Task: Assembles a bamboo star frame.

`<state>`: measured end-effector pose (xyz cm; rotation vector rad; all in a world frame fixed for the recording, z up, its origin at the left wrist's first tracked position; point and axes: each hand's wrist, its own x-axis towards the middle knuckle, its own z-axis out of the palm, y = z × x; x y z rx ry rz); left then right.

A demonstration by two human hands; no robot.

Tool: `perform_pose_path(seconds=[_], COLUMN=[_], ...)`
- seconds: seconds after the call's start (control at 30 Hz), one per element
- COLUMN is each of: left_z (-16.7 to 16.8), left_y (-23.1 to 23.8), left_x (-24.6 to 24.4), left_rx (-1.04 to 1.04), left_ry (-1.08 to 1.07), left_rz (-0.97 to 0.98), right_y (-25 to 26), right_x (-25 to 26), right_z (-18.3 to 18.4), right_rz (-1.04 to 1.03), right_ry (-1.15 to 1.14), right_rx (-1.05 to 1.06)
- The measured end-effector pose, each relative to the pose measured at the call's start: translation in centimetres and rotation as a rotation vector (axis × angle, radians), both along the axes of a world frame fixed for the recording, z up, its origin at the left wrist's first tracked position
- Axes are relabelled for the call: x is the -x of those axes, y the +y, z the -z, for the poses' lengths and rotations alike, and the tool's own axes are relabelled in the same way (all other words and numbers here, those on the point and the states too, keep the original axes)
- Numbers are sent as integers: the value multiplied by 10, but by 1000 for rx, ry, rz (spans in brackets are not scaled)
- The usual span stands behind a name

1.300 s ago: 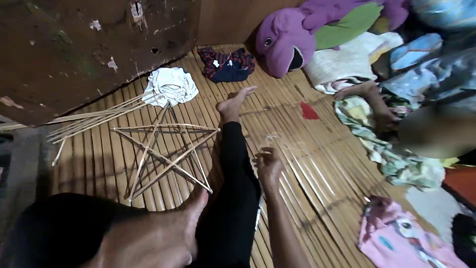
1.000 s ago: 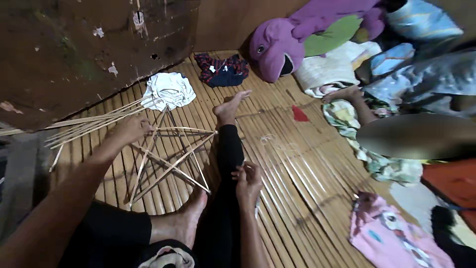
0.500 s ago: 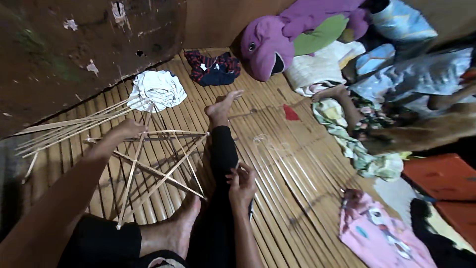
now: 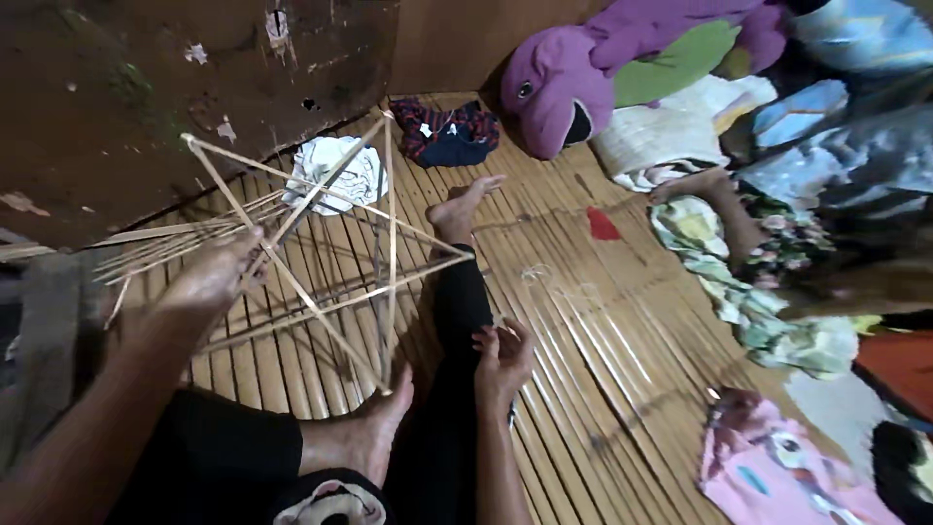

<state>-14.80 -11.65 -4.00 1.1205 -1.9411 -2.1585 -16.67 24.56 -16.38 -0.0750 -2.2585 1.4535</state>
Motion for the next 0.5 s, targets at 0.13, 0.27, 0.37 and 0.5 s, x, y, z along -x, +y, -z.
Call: perform_pose_path(seconds=[0.13, 0.27, 0.37, 0.5], left_z=[46, 88, 105, 110], left_y=[40, 75, 93, 105], left_x=[-28, -30, -31, -35], left_rx=[-171, -322, -260, -262], left_ry=[115, 106, 76, 96], left_rz=[-224, -501, -559, -590], right_y=[3, 5, 5, 4], right_x=[1, 1, 0, 0], right_z=[2, 4, 4, 2], right_rz=[17, 8, 2, 24], right_ry=[18, 11, 8, -6], right_rx=[-15, -74, -124, -192])
